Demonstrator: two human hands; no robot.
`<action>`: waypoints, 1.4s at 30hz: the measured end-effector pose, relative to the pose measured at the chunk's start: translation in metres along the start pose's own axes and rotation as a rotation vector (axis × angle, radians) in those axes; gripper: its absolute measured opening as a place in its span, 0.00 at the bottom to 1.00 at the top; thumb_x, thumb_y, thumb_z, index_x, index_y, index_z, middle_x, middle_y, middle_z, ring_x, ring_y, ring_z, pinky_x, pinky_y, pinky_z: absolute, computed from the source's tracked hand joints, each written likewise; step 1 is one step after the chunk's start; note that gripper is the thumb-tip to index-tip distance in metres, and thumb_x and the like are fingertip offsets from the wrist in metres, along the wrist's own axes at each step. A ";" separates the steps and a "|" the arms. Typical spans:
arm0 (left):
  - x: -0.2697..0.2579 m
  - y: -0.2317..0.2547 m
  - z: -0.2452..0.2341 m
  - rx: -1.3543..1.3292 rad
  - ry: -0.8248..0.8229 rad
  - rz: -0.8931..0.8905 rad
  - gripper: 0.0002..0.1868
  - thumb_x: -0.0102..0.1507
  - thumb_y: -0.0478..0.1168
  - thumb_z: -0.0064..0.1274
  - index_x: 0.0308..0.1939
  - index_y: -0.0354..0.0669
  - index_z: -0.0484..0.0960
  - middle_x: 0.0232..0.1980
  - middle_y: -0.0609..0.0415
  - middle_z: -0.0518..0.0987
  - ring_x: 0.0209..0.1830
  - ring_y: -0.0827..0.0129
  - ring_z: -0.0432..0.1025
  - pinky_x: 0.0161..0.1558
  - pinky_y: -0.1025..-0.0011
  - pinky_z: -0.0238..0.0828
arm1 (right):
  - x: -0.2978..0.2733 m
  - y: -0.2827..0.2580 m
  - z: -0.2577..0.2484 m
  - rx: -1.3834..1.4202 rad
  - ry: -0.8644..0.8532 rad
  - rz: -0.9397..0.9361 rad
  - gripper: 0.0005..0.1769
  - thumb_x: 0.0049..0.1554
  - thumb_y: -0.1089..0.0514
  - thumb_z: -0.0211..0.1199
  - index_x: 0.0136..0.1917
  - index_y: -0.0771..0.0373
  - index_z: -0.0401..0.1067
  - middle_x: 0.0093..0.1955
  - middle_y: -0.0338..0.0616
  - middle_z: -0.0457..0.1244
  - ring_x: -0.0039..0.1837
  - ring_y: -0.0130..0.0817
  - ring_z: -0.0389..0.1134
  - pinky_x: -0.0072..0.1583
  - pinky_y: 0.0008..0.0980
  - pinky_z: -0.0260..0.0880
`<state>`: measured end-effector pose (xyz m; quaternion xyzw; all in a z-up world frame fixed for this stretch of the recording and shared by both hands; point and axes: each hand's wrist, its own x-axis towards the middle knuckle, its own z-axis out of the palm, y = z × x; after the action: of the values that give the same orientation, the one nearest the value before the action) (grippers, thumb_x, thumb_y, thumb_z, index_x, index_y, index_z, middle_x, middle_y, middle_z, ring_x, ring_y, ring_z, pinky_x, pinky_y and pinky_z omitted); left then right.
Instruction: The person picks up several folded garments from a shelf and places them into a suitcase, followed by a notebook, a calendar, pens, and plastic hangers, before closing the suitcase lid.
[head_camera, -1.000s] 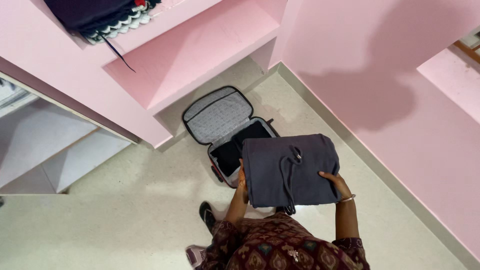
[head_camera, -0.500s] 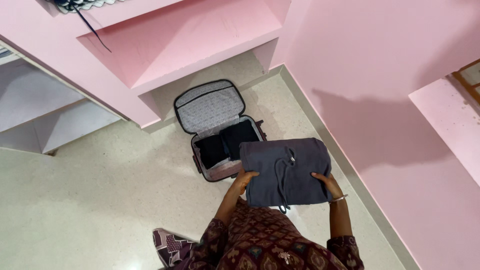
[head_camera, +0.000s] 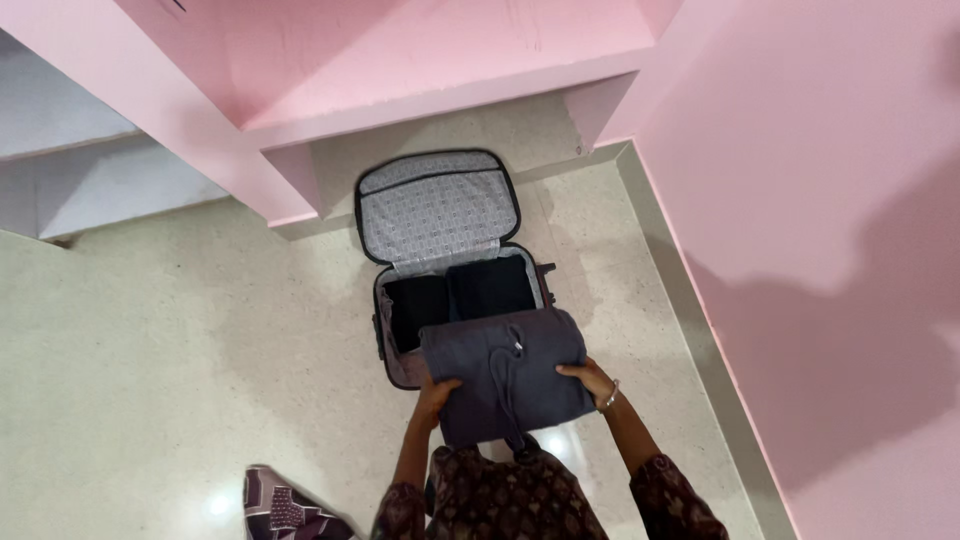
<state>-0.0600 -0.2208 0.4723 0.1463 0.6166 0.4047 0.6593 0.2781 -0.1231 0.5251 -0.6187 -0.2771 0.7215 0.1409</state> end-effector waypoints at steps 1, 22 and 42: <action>0.038 -0.008 -0.001 0.017 -0.034 0.091 0.36 0.57 0.36 0.63 0.70 0.35 0.72 0.64 0.40 0.79 0.59 0.49 0.77 0.55 0.56 0.79 | 0.041 0.003 -0.006 0.008 -0.006 -0.088 0.40 0.50 0.56 0.72 0.72 0.71 0.63 0.66 0.59 0.66 0.63 0.49 0.71 0.63 0.43 0.75; 0.470 -0.237 -0.006 0.589 0.324 0.488 0.55 0.60 0.34 0.59 0.83 0.56 0.39 0.65 0.35 0.67 0.57 0.40 0.74 0.55 0.54 0.74 | 0.458 0.123 -0.014 -0.608 0.751 -0.655 0.40 0.60 0.68 0.55 0.83 0.52 0.51 0.66 0.68 0.65 0.67 0.64 0.67 0.68 0.53 0.66; 0.478 -0.193 0.027 1.556 0.318 0.472 0.63 0.49 0.86 0.43 0.82 0.70 0.40 0.85 0.45 0.29 0.83 0.40 0.24 0.75 0.36 0.25 | 0.596 0.082 -0.027 -1.264 0.485 -0.909 0.46 0.60 0.28 0.50 0.84 0.46 0.46 0.86 0.63 0.28 0.81 0.71 0.37 0.75 0.68 0.39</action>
<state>-0.0083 0.0074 0.0119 0.6273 0.7594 0.0057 0.1723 0.2000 0.1425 -0.0100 -0.5473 -0.8177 0.1472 0.1004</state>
